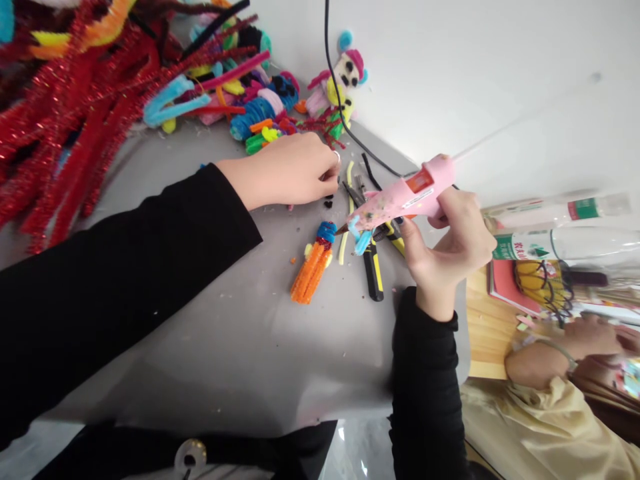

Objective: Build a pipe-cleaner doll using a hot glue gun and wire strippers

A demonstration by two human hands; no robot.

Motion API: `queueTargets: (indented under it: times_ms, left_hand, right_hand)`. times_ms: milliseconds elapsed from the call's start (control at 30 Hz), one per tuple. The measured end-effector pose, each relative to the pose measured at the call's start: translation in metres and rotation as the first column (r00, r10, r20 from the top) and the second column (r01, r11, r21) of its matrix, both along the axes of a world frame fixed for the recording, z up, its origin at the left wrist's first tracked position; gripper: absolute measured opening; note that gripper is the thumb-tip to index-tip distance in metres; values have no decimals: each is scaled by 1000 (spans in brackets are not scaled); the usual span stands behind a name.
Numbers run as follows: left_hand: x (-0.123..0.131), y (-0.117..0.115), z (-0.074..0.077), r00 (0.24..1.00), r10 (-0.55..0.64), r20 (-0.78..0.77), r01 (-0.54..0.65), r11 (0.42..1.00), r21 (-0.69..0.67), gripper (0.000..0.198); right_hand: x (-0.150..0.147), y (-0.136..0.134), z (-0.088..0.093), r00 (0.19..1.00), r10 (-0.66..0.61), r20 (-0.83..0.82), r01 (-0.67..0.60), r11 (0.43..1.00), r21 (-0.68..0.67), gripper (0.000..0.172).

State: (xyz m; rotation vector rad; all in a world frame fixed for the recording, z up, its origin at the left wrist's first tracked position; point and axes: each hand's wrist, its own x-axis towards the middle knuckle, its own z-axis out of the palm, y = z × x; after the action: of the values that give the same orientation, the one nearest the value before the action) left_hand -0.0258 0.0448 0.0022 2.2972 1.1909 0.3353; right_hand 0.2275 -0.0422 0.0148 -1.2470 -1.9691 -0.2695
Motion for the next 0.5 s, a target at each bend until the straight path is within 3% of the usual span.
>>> queueTargets:
  times_ms: [133, 333, 500]
  left_hand:
    - [1, 0, -1, 1000, 17, 6, -17, 1000, 15, 19]
    - [1, 0, -1, 1000, 19, 0, -19, 1000, 10, 19]
    - [1, 2, -4, 1000, 19, -3, -19, 999, 34, 20]
  right_hand:
    - [-3, 0, 0, 997, 71, -14, -71, 997, -6, 32]
    - [0, 0, -2, 1000, 8, 31, -6, 999, -51, 36]
    - [0, 0, -2, 999, 30, 17, -29, 997, -74, 35]
